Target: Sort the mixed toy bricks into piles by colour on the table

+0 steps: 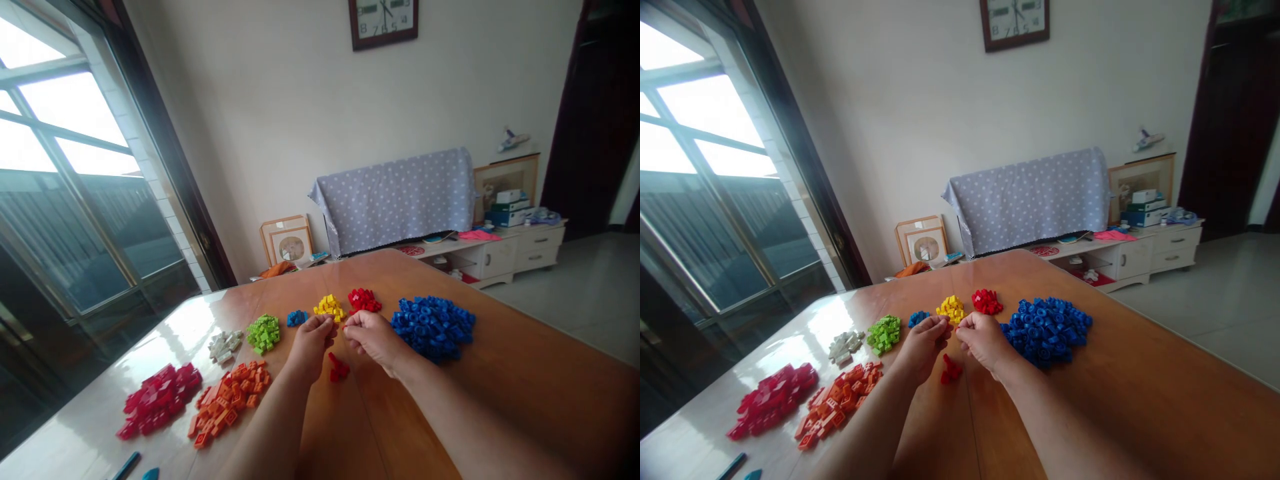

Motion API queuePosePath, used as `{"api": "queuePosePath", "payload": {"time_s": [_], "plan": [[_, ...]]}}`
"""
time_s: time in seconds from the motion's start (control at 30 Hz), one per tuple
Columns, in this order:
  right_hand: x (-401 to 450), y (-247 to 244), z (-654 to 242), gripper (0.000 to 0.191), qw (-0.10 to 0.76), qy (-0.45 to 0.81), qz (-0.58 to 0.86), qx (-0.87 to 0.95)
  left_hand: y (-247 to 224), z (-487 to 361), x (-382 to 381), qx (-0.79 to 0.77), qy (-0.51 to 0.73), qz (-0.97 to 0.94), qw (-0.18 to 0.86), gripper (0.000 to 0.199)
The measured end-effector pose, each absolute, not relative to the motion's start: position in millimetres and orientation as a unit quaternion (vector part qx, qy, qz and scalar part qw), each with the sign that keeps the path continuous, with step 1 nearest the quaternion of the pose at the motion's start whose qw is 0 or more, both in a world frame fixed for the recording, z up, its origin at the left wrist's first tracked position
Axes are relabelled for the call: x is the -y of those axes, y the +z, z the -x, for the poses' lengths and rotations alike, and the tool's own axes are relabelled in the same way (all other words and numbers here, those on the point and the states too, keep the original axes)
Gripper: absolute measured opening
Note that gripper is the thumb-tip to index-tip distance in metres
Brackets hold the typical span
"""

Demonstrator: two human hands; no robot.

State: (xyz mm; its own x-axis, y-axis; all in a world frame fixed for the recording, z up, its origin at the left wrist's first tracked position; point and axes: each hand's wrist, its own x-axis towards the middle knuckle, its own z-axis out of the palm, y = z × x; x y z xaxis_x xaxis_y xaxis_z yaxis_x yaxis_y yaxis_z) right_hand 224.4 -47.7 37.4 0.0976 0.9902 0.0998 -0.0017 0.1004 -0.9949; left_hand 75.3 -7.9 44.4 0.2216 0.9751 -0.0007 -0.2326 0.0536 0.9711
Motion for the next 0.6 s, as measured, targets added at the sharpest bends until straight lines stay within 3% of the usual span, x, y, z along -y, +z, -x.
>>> {"api": "queuePosePath", "payload": {"time_s": [0.23, 0.4, 0.6], "plan": [[51, 43, -221, 0.024, 0.615, 0.461, 0.451, 0.454, 48, -80, 11, -0.321, 0.48, -0.379, 0.723, 0.022], [46, 39, -222, 0.024, 0.627, 0.424, 0.459, 0.465, 47, -83, 13, -0.325, 0.47, -0.378, 0.728, 0.018], [45, 37, -225, 0.021, 0.622, 0.388, 0.483, 0.479, 48, -87, 17, -0.321, 0.473, -0.397, 0.718, 0.025]]}}
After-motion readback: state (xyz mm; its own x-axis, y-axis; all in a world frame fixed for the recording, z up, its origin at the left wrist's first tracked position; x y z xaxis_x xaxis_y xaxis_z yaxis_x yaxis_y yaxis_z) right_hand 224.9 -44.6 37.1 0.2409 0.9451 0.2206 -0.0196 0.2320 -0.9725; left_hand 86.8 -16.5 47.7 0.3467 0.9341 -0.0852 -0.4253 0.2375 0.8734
